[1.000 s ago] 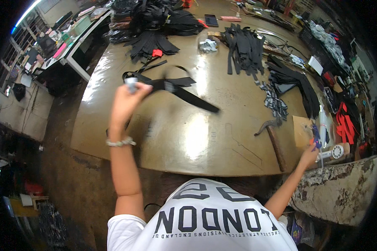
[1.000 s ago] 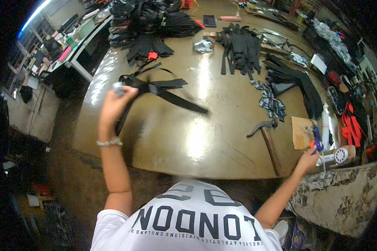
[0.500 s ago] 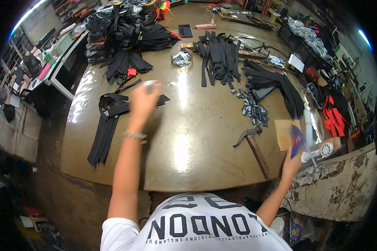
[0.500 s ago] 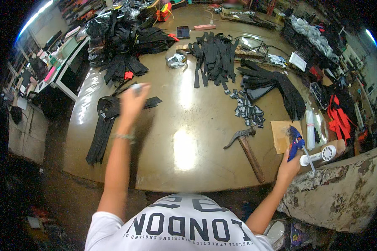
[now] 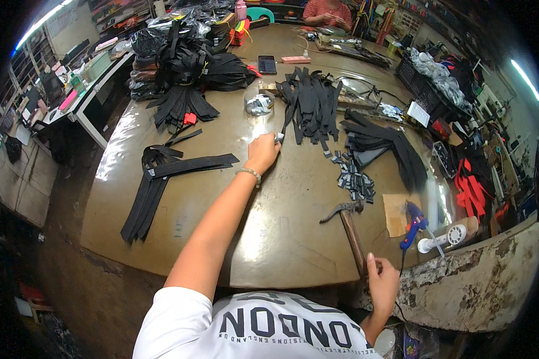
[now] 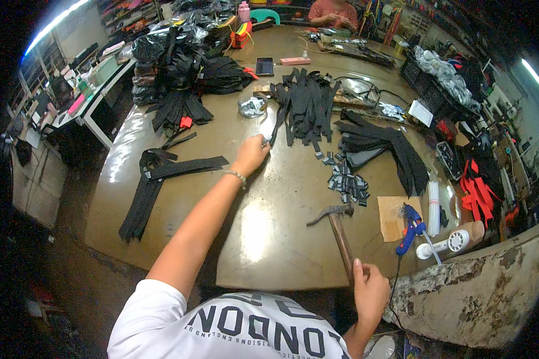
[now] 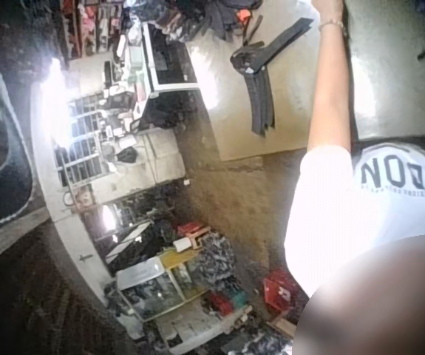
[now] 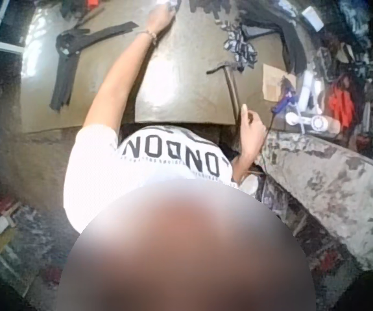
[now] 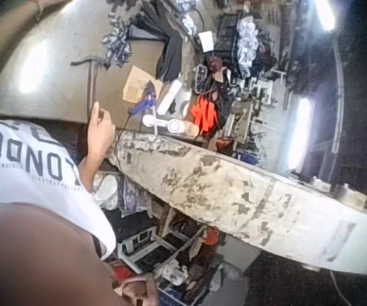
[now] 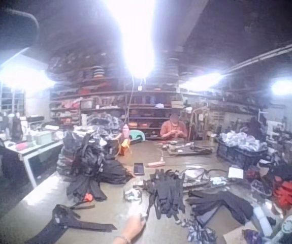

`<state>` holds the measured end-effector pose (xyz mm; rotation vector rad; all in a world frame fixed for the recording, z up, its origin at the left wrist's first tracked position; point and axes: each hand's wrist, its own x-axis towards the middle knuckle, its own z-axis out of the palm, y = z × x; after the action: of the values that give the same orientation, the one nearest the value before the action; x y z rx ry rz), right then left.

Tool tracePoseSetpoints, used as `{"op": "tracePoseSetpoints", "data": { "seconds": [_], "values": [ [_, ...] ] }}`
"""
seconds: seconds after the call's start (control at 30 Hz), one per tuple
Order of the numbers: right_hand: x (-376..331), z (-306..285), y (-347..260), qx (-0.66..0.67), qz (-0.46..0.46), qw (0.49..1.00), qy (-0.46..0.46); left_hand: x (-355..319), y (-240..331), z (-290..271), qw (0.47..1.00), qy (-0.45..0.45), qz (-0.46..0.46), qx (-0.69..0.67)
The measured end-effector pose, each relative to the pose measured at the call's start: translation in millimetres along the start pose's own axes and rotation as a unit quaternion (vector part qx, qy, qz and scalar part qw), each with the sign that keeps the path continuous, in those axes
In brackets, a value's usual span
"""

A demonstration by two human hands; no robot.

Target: The person repeatedly assembles black fabric straps by applying hot glue with a glue gun, attaching small rectangular pieces, and pressing them into place. They handle multiple strap segments and small parts, stacking completed units on the table.

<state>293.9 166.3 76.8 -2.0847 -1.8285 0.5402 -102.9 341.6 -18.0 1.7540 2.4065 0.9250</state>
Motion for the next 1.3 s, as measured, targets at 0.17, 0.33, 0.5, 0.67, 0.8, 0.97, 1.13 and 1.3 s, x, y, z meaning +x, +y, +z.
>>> {"op": "tracePoseSetpoints", "data": {
  "seconds": [0.17, 0.33, 0.5, 0.67, 0.8, 0.97, 1.13, 1.3],
  "values": [
    [7, 3, -28, 0.000, -0.130, 0.979, 0.157, -2, 1, -12, 0.994, 0.048, -0.026, -0.093],
    [9, 59, -61, 0.330, -0.230, 0.905, -0.137, -56, 20, -55, 0.840, 0.000, -0.202, -0.504],
    [37, 117, -112, 0.582, 0.022, 0.678, -0.449, -185, 41, -89, 0.822, -0.016, -0.227, -0.522],
    [54, 148, -148, 0.485, 0.035, 0.653, -0.581, -239, 41, -98, 0.863, -0.043, -0.208, -0.458],
    [70, 157, -152, 0.470, 0.046, 0.651, -0.594, -247, 40, -101, 0.881, -0.056, -0.210, -0.420],
    [99, 168, -168, 0.493, 0.044, 0.639, -0.589, -254, 44, -106, 0.892, -0.071, -0.188, -0.406],
    [139, 173, -208, 0.518, 0.043, 0.705, -0.483, -256, 43, -101, 0.897, -0.068, -0.188, -0.394],
    [186, 187, -226, 0.426, -0.110, 0.804, -0.401, -256, 38, -98, 0.902, -0.011, -0.176, -0.393]
  ]
}}
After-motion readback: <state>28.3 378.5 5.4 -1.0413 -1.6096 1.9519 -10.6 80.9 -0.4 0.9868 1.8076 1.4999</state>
